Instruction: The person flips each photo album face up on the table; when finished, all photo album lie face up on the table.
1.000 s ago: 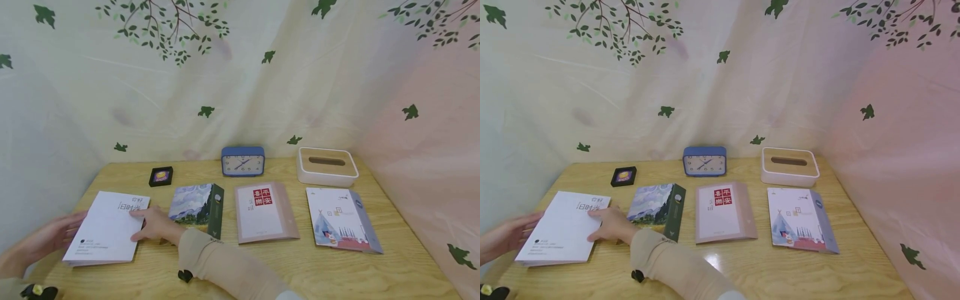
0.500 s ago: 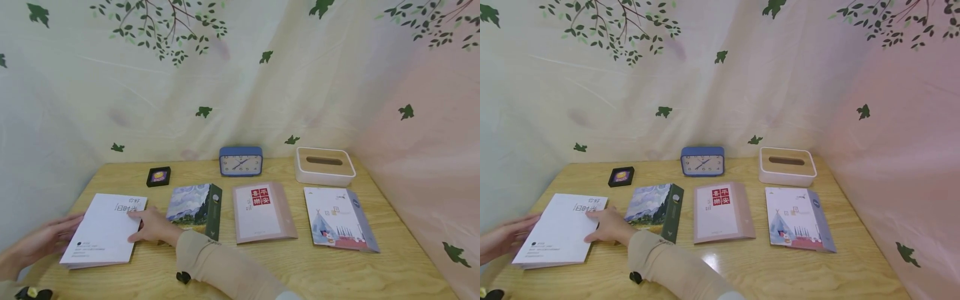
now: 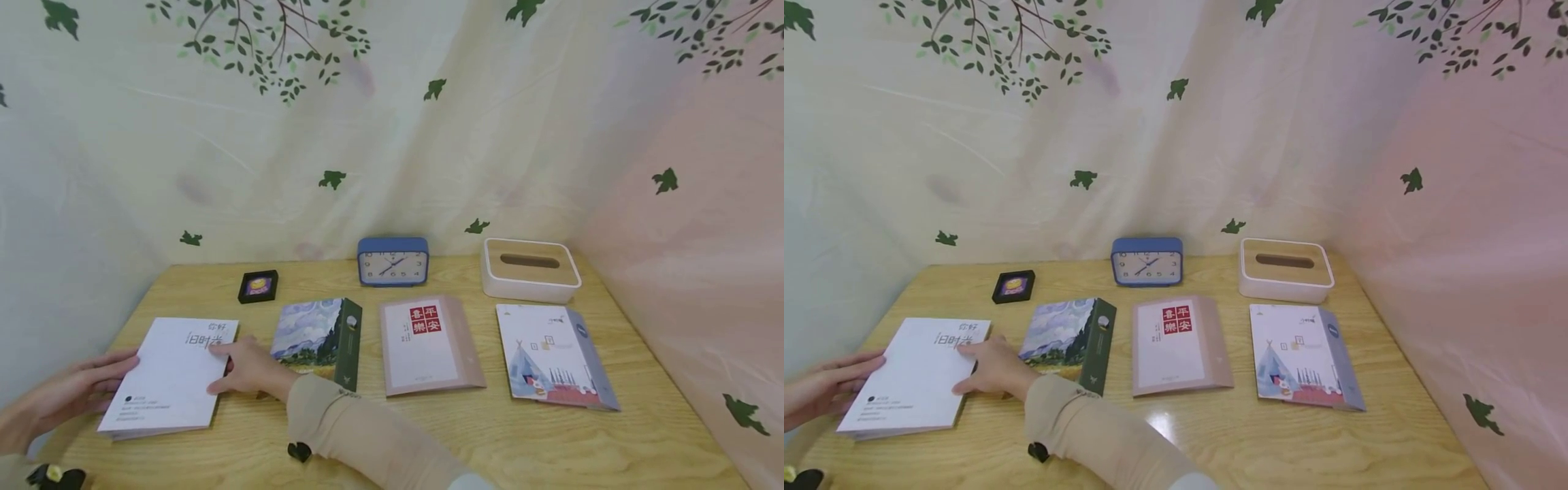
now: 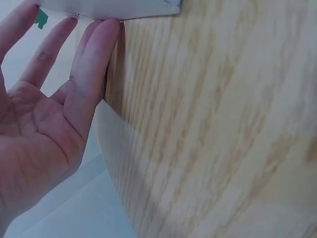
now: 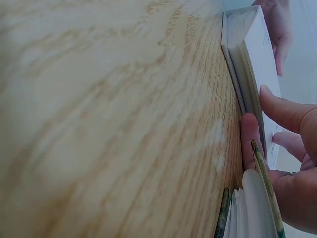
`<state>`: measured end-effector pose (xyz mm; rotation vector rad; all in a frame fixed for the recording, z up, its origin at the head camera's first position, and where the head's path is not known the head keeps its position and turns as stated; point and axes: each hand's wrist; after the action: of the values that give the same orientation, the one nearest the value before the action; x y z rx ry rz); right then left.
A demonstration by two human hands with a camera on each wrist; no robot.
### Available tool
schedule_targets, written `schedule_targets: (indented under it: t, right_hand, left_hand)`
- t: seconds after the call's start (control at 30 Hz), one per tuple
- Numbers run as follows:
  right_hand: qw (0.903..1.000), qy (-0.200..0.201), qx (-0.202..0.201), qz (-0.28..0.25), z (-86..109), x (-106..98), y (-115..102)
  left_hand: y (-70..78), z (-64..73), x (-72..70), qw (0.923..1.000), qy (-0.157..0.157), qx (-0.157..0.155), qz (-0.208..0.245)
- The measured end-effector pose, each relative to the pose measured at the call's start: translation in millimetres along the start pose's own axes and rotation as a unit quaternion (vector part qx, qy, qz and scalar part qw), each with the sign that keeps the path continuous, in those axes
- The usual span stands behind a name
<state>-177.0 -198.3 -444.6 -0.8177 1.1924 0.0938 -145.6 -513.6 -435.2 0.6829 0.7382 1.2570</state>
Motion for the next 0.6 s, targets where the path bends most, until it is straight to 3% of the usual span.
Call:
schedule_targets:
  t: [0.2,0.6]
  right_hand:
    - [0.9999,-0.004,0.008,-0.010,-0.1,-0.5,-1.1]
    - [0.9997,0.009,0.016,0.019,0.8,1.3,-3.7]
  left_hand:
    - [0.0,1.7,1.8,1.0000,0.000,0.001,-0.005]
    - [5.0,-3.8,3.0,0.9989,0.031,-0.018,-0.032]
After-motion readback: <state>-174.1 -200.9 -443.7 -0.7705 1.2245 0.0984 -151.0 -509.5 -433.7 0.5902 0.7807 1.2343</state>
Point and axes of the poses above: each hand's wrist, its own z-axis away from the middle knuckle, its own x-axis out of the palm, y = z × x, and after that the axes turned 14 degrees about z, right-handed
